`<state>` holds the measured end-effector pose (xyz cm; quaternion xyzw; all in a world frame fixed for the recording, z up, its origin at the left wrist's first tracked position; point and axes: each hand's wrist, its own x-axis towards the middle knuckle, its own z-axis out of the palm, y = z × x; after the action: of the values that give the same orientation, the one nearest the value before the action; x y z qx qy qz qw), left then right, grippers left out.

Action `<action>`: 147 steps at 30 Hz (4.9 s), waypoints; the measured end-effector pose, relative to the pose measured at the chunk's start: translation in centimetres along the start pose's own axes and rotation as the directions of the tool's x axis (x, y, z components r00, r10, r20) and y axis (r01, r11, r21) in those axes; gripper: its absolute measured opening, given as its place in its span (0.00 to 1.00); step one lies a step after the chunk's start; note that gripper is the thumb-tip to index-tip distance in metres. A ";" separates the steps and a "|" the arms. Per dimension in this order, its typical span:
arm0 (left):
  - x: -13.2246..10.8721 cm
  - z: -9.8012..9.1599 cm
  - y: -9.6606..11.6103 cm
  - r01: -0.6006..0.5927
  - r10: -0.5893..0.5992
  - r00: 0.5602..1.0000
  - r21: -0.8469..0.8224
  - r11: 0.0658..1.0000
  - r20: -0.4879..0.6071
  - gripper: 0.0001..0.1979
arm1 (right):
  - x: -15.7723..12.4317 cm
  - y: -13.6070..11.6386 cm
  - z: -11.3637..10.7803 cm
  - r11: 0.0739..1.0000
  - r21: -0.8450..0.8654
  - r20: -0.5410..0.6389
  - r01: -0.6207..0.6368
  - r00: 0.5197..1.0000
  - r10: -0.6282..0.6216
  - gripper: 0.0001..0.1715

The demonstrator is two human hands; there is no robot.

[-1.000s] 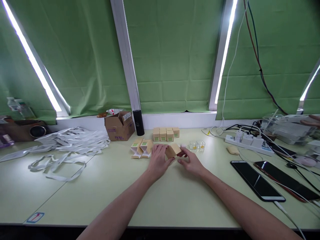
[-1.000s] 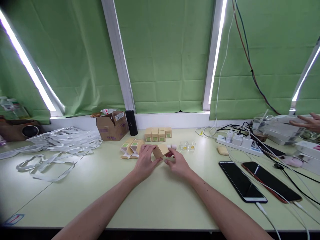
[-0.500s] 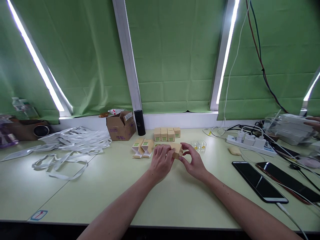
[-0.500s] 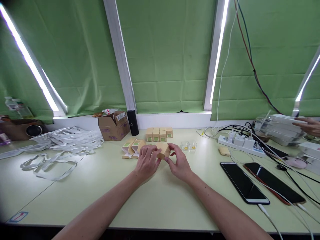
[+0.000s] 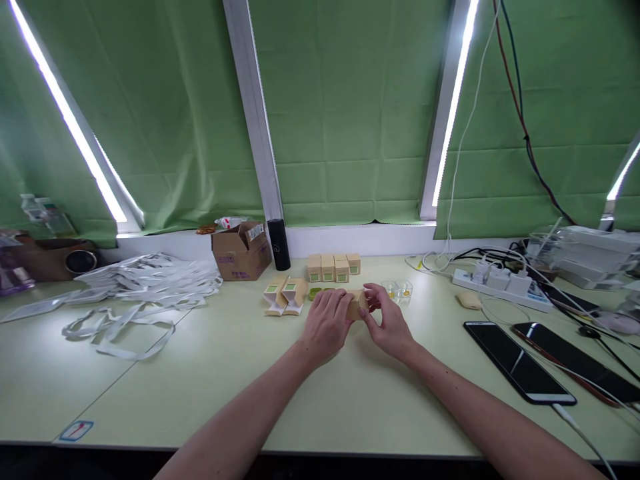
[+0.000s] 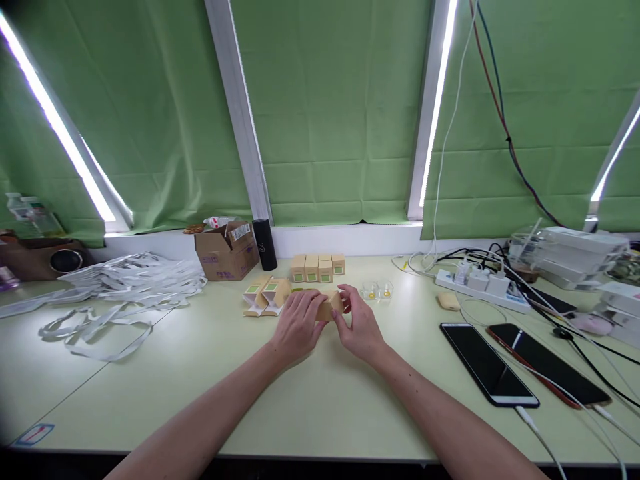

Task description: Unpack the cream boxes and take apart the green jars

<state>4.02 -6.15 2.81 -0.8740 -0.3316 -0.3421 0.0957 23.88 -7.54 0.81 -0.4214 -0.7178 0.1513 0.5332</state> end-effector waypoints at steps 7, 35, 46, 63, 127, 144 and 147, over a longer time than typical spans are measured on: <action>0.1 0.1 0.2 0.018 -0.018 1.000 -0.004 1.000 0.014 0.23 | 0.1 0.0 0.1 0.999 -0.006 0.017 -0.051 0.999 0.051 0.26; -0.5 0.3 -1.1 0.216 -0.184 0.974 -0.285 0.934 0.135 0.21 | 1.5 2.3 -1.6 0.965 -0.217 -0.282 0.148 0.937 -0.207 0.20; -0.7 0.8 -1.2 0.139 -0.106 0.986 -0.273 0.952 0.131 0.37 | 1.0 2.3 -1.0 0.874 -0.308 -0.084 0.375 0.905 -0.418 0.26; -0.9 1.4 -1.3 0.068 -0.060 0.996 -0.118 0.991 0.069 0.38 | 0.7 1.2 -0.2 0.928 -0.336 -0.071 0.162 0.978 -0.196 0.10; 0.4 1.9 -3.9 0.178 -0.530 0.792 -0.945 -0.274 0.302 0.18 | 1.2 0.9 -0.1 0.984 0.070 0.009 -0.166 0.986 0.166 0.16; 0.6 1.7 -3.1 0.186 -0.564 0.784 -0.965 -0.185 0.259 0.26 | 6.3 -2.3 2.0 0.762 0.495 0.220 -0.417 0.909 0.354 0.34; 0.6 1.2 -2.9 0.193 -0.615 0.774 -0.981 0.008 0.147 0.25 | 6.1 -2.2 2.3 0.750 0.542 0.144 -0.378 0.922 0.361 0.34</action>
<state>3.08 -3.16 2.16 -0.5116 -0.2499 -0.6206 -0.5391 20.40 -3.65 5.29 -0.3775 -0.5519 0.4634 0.5816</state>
